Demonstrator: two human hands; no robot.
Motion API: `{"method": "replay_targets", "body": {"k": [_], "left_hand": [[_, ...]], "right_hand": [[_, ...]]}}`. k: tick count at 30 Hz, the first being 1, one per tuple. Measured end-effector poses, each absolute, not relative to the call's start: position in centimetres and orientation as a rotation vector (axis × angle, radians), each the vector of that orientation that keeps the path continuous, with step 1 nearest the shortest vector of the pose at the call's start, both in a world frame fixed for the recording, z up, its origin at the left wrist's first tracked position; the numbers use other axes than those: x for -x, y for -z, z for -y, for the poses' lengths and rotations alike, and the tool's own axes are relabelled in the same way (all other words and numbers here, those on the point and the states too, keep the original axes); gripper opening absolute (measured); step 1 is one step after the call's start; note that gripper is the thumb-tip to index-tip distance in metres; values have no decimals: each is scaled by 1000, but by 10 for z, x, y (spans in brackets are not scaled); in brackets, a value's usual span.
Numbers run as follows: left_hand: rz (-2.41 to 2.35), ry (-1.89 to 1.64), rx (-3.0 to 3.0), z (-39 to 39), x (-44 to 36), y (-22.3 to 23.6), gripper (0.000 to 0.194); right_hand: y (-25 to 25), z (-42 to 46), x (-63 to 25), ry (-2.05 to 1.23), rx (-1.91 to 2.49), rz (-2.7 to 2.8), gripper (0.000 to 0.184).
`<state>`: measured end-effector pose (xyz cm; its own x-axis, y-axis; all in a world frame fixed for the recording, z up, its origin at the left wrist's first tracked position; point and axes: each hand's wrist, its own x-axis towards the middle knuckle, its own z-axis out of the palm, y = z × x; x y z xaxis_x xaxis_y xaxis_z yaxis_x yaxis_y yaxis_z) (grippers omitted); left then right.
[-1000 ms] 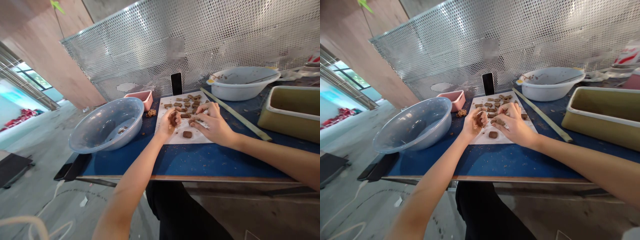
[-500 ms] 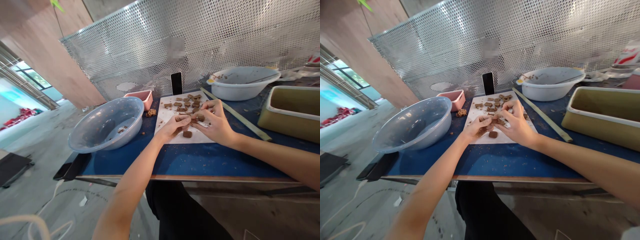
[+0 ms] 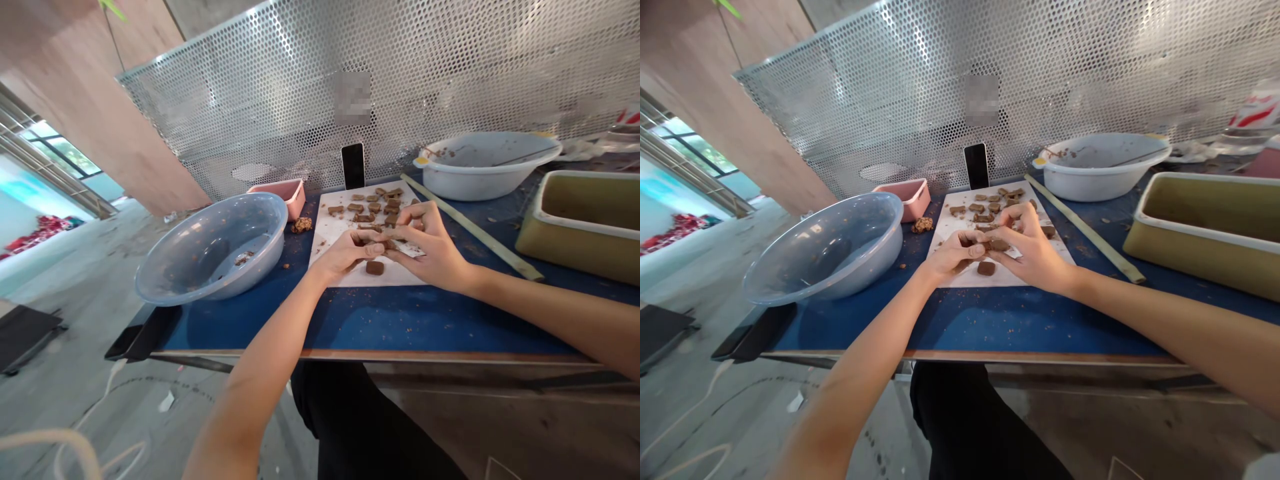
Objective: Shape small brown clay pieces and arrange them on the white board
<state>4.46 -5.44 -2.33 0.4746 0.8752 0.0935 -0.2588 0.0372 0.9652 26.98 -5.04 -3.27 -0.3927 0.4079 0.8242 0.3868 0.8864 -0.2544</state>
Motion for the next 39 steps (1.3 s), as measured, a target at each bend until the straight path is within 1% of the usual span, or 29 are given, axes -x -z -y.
{"method": "replay_targets", "body": {"k": [3,4,7,8,9,12,13,16,18,19,22,24,27,28,30,33,36,39], "left_hand": [[-624,-974,-1187,57,-45,20,52],[-630,-985,-1143,57,-46,19,51],[-656,-1050,-1006,56,-47,13,42],[-658,-1078,-976,56,-47,11,39],[-659,-1108,-955,55,-48,9,36],[-670,-1187,-918,55,-47,5,35],[-674,-1210,-910,55,-47,4,35],[-664,-1264,-900,55,-46,5,34],[-656,-1283,-889,55,-45,6,33],[-660,-1288,-880,54,-44,7,32],[-679,-1289,-857,53,-44,8,32],[-684,-1295,-857,52,-44,8,31],[-661,-1302,-876,51,-43,9,30],[-642,-1303,-884,51,-43,10,30],[-607,-1300,-891,50,-42,11,29],[-607,-1289,-901,49,-41,13,27],[-610,-1234,-980,50,-41,16,33],[-610,-1084,-1119,54,-42,20,41]], "right_hand": [[30,52,-271,-86,587,2021,20],[29,52,-271,-115,590,2030,24],[26,53,-272,-157,567,2072,44],[25,53,-272,-151,563,2080,47],[25,52,-272,-139,568,2081,45],[26,52,-270,-101,619,2056,21],[27,52,-269,-90,633,2049,18],[29,50,-269,-72,619,2067,16],[29,49,-269,-64,593,2087,23],[29,49,-269,-60,590,2089,23],[28,50,-269,-46,608,2075,12],[27,50,-269,-52,608,2078,12],[28,51,-268,-54,583,2083,23],[28,50,-268,-49,581,2076,21],[29,50,-268,-39,586,2054,11],[31,49,-268,-34,575,2031,13],[32,47,-268,-22,556,1987,12],[32,46,-268,-32,564,1955,13]]}}
